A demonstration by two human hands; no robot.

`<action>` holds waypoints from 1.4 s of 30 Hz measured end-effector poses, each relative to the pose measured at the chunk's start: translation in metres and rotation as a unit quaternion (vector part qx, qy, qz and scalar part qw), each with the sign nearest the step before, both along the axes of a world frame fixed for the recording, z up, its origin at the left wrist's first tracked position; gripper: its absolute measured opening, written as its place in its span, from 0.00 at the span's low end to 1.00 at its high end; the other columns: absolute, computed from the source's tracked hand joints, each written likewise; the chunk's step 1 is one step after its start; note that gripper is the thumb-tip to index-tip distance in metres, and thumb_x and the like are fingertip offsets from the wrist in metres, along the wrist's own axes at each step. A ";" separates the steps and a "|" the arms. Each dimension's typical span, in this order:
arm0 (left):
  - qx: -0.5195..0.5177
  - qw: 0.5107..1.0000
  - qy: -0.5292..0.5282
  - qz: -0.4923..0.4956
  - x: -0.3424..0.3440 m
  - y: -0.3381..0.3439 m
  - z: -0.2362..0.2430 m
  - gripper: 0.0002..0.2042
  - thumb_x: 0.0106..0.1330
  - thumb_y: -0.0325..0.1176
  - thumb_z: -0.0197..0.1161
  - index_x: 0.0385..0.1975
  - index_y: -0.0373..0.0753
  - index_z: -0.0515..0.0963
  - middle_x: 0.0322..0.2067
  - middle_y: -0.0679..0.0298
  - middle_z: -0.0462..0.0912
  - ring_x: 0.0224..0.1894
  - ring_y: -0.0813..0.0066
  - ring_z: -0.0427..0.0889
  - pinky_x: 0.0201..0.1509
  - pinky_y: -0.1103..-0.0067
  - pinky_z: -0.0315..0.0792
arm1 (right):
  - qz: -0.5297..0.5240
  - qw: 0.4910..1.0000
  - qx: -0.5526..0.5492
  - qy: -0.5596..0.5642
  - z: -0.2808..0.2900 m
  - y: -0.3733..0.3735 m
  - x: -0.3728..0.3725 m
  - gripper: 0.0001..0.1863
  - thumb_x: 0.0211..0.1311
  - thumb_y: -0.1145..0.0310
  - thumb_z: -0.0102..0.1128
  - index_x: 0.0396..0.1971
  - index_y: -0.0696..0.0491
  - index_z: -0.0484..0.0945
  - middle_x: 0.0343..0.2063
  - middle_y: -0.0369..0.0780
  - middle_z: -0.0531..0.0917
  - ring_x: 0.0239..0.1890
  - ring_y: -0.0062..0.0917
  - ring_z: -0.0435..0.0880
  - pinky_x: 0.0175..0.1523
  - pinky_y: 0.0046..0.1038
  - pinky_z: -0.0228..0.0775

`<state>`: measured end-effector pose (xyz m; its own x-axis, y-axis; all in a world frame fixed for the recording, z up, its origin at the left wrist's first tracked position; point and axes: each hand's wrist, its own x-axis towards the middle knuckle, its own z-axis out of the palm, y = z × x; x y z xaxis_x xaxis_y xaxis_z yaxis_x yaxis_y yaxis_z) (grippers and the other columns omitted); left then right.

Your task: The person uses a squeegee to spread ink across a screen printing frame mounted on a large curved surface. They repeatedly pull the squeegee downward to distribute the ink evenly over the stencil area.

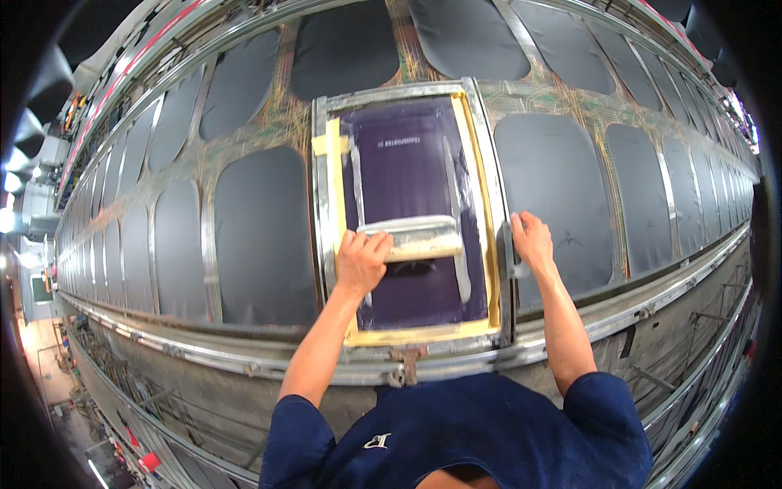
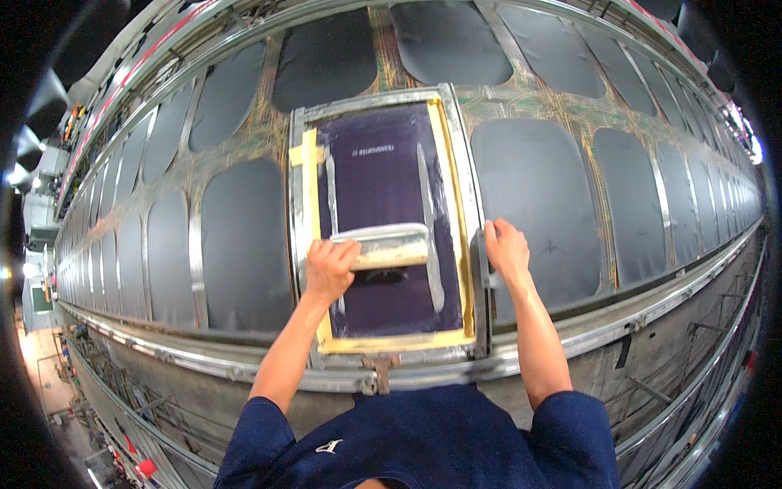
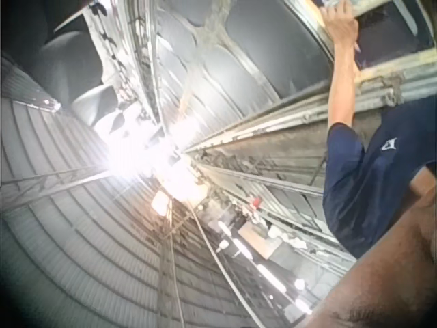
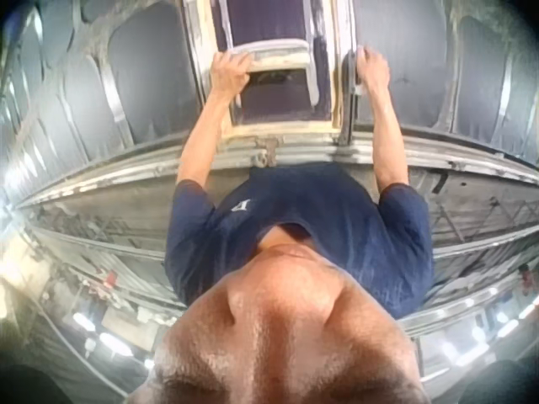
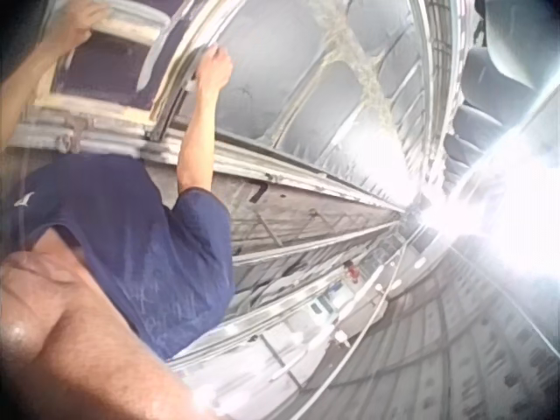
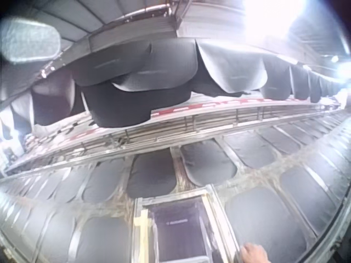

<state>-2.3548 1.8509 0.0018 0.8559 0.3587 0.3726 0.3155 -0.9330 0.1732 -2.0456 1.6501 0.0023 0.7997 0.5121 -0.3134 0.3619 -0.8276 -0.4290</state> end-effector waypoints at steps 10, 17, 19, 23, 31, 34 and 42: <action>-0.073 0.997 0.018 -0.018 0.141 0.207 0.012 0.13 0.47 0.34 0.77 0.33 0.44 0.87 0.32 0.64 0.88 0.35 0.60 0.85 0.43 0.66 0.73 | 0.394 0.862 0.301 -0.100 0.060 0.208 0.074 0.30 0.57 0.52 0.72 0.55 0.54 0.79 0.51 0.50 0.83 0.56 0.47 0.80 0.62 0.41 0.71; -0.224 0.948 0.216 0.064 0.192 0.259 0.035 0.18 0.46 0.46 0.80 0.36 0.44 0.88 0.29 0.53 0.87 0.37 0.52 0.87 0.44 0.62 0.78 | 0.434 0.899 -0.010 -0.053 0.044 0.328 0.085 0.18 0.50 0.57 0.77 0.37 0.53 0.87 0.30 0.48 0.87 0.37 0.45 0.87 0.46 0.41 0.77; -0.210 0.955 0.201 0.054 0.192 0.255 0.033 0.19 0.46 0.46 0.80 0.35 0.44 0.88 0.28 0.54 0.87 0.37 0.52 0.87 0.44 0.62 0.78 | 0.421 0.906 -0.001 -0.051 0.029 0.325 0.085 0.17 0.49 0.58 0.77 0.35 0.54 0.87 0.27 0.48 0.87 0.35 0.45 0.86 0.44 0.42 0.77; -0.194 0.961 0.189 0.061 0.175 0.240 0.027 0.18 0.46 0.46 0.80 0.35 0.45 0.88 0.29 0.56 0.88 0.37 0.52 0.87 0.44 0.62 0.78 | 0.428 0.902 0.009 -0.060 0.030 0.309 0.070 0.16 0.48 0.60 0.78 0.34 0.53 0.87 0.28 0.48 0.87 0.36 0.46 0.86 0.43 0.42 0.77; -0.194 0.969 0.148 0.040 0.074 0.097 0.022 0.14 0.48 0.43 0.78 0.33 0.47 0.87 0.28 0.56 0.87 0.36 0.53 0.86 0.44 0.62 0.77 | 0.454 0.886 0.051 -0.075 0.032 0.167 -0.023 0.14 0.48 0.61 0.79 0.29 0.53 0.85 0.25 0.48 0.85 0.34 0.48 0.85 0.41 0.44 0.77; -0.173 0.966 0.191 0.031 0.024 0.022 0.026 0.10 0.52 0.41 0.76 0.34 0.50 0.87 0.28 0.62 0.88 0.36 0.60 0.87 0.48 0.66 0.72 | 0.451 0.887 0.044 -0.084 0.033 0.093 -0.075 0.11 0.44 0.63 0.77 0.24 0.52 0.84 0.23 0.46 0.85 0.33 0.45 0.87 0.45 0.42 0.77; -0.165 0.978 0.123 0.014 -0.043 -0.067 0.018 0.13 0.47 0.34 0.76 0.34 0.48 0.86 0.30 0.70 0.86 0.37 0.69 0.83 0.51 0.68 0.68 | 0.462 0.876 0.094 -0.101 0.028 -0.002 -0.136 0.07 0.43 0.70 0.73 0.23 0.52 0.82 0.25 0.40 0.86 0.37 0.36 0.85 0.50 0.34 0.69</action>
<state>-2.3982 1.7837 0.0200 0.8934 0.4490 0.0160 0.4100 -0.8294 0.3794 -2.1818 1.6481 0.0302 0.0466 0.9974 -0.0550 0.9242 -0.0640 -0.3766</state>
